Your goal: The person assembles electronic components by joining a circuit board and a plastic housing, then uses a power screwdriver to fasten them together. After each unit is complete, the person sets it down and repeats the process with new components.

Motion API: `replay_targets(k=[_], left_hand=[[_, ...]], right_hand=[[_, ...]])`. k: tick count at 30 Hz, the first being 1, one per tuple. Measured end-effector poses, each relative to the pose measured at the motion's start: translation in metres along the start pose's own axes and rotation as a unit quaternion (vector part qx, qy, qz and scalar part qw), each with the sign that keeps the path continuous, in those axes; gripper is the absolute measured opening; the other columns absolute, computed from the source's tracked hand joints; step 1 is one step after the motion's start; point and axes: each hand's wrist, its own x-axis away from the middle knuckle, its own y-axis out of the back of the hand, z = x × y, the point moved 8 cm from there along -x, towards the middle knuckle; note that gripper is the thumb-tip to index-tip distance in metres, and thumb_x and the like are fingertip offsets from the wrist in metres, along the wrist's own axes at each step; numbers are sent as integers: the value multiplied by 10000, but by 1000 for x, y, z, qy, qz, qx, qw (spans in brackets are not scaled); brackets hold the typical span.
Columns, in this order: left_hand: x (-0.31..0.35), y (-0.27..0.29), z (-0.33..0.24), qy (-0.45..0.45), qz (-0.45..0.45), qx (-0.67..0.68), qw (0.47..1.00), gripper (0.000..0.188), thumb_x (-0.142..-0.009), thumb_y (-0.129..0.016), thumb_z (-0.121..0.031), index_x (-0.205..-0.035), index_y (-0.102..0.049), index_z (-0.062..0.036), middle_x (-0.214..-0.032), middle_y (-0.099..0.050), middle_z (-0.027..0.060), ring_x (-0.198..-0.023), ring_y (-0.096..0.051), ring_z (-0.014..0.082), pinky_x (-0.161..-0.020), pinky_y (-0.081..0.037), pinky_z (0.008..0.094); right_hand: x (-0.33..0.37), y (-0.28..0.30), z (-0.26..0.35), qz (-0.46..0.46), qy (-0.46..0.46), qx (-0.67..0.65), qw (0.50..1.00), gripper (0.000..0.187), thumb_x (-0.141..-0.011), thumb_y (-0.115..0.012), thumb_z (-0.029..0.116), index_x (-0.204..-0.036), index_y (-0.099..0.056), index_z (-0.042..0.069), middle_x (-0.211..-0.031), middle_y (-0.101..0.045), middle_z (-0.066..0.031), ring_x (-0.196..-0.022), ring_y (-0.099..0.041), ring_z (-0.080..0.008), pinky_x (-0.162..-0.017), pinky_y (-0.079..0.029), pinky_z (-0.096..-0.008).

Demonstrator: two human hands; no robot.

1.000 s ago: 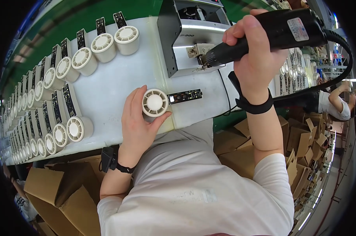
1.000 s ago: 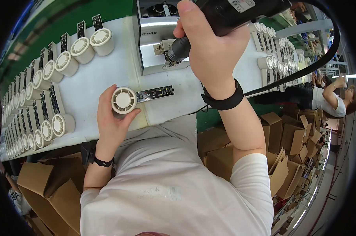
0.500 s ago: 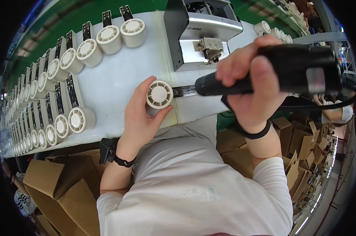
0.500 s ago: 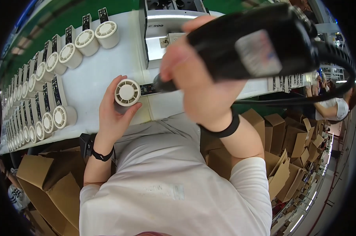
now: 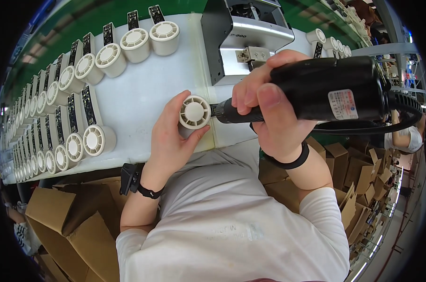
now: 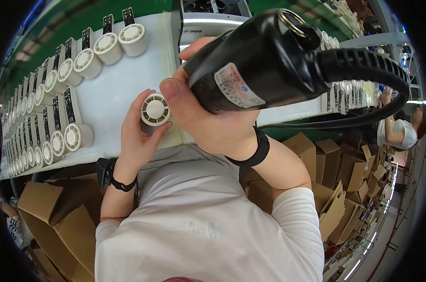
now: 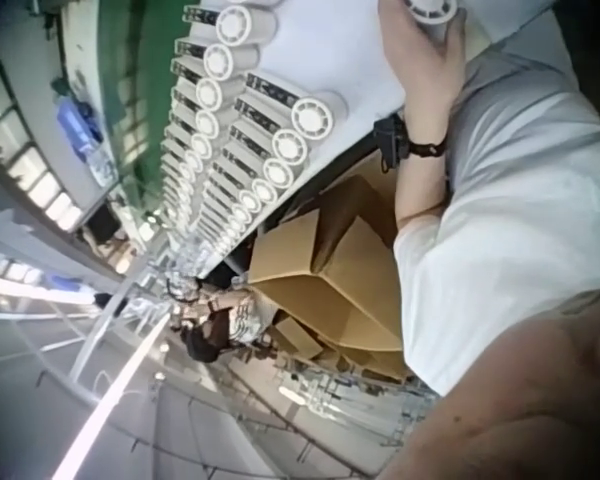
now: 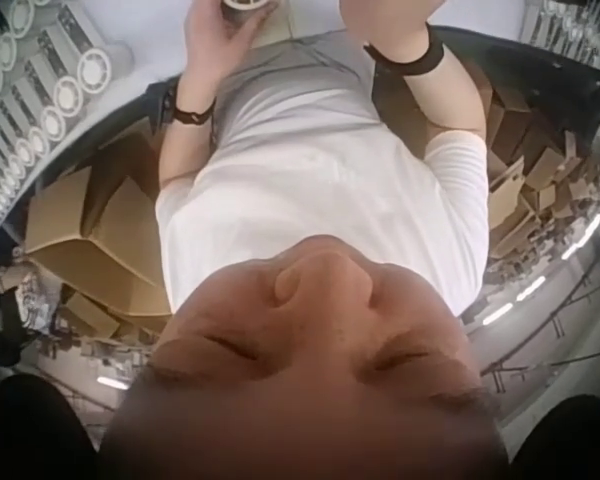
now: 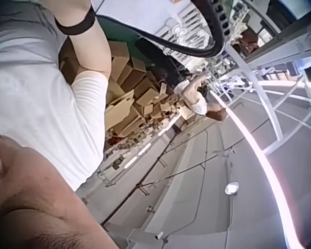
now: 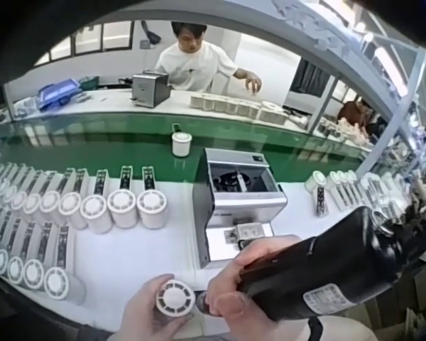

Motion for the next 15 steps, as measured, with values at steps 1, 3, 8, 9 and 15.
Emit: replay_targets(k=[1, 3, 8, 9, 15], left_hand=[[0, 0, 0, -2, -1, 0, 1000, 728, -722, -818, -76, -1354, -458, -50, -1240, -581, 176, -1083, -610, 353, -905, -511, 399], [0, 0, 0, 1, -1, 2, 1000, 727, -722, -817, -77, -1354, -458, -50, -1240, -581, 177, -1081, -611, 353, -904, -511, 399], [0, 1, -1, -1, 0, -4, 1000, 720, -726, -814, -80, -1352, -459, -49, -1238, -581, 178, -1074, -613, 353, -899, -512, 397], [-1, 1, -2, -4, 0, -8, 1000, 717, -728, -813, -81, -1351, -459, -49, -1237, -581, 178, -1072, -614, 352, -898, -513, 396], [0, 1, -1, 1, -1, -10, 1000, 710, -731, -810, -82, -1348, -460, -49, -1230, -583, 178, -1068, -614, 351, -891, -513, 398]], right_hand=[[0, 1, 0, -2, 0, 0, 1000, 329, -788, -714, -82, -1069, -550, -38, -735, -609, -32, -633, -579, -71, -569, -465, -209], [-1, 0, 2, 27, -9, 25, 999, 328, -835, -685, -13, -1111, -509, -12, -731, -591, -48, -622, -560, -104, -587, -475, -261], [-3, -5, 2, 84, -23, 71, 994, 340, -929, -623, 121, -1195, -427, 39, -721, -556, -79, -599, -527, -169, -622, -494, -365], [-3, -5, 2, 84, -22, 69, 994, 337, -930, -621, 120, -1194, -428, 38, -719, -556, -79, -598, -528, -169, -622, -495, -364], [-3, -8, 1, 84, -21, 68, 994, 339, -924, -628, 110, -1188, -429, 39, -713, -557, -81, -591, -529, -169, -615, -497, -366]])
